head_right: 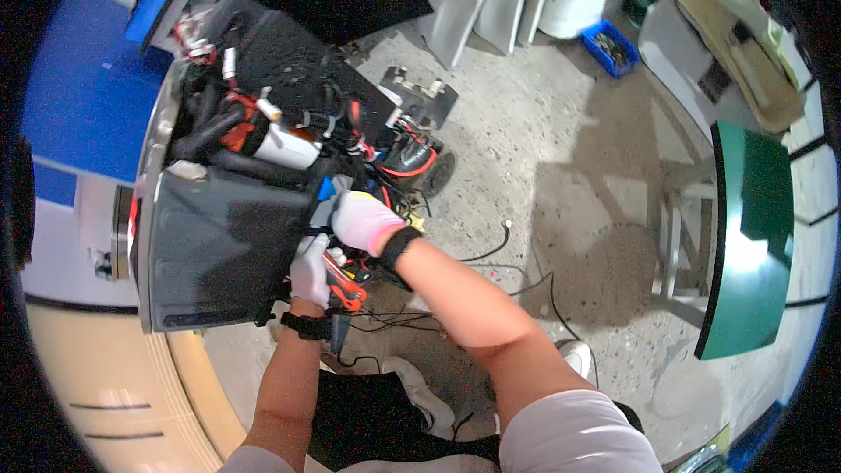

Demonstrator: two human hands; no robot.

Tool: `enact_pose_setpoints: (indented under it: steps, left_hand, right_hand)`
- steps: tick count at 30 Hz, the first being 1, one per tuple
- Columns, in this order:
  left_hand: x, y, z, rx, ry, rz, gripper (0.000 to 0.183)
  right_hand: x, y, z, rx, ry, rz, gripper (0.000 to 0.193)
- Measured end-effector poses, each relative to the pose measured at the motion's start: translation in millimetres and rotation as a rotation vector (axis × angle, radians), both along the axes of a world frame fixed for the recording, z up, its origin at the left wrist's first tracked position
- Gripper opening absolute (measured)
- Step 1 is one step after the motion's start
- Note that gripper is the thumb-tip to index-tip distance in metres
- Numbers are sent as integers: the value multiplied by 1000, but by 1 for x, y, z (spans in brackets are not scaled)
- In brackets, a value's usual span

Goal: Repairing an electromechanical machine by crimping and connecting wires.

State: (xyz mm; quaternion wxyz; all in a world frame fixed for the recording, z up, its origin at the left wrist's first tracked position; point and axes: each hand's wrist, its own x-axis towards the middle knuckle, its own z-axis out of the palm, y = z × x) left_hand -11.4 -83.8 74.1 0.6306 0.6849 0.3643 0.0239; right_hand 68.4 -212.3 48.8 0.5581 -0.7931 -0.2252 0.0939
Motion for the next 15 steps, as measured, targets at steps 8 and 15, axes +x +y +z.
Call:
enact_pose_setpoints:
  steps: [8, 15]
  left_hand:
    - [-38, -62, 50, -378, -230, 60, 50]
    - [-32, -91, 72, -484, -124, -254, 48]
  right_hand:
    - [22, -102, 35, 1092, 1238, 355, 37]
    - [34, -164, 51, 1358, 1080, 201, 68]
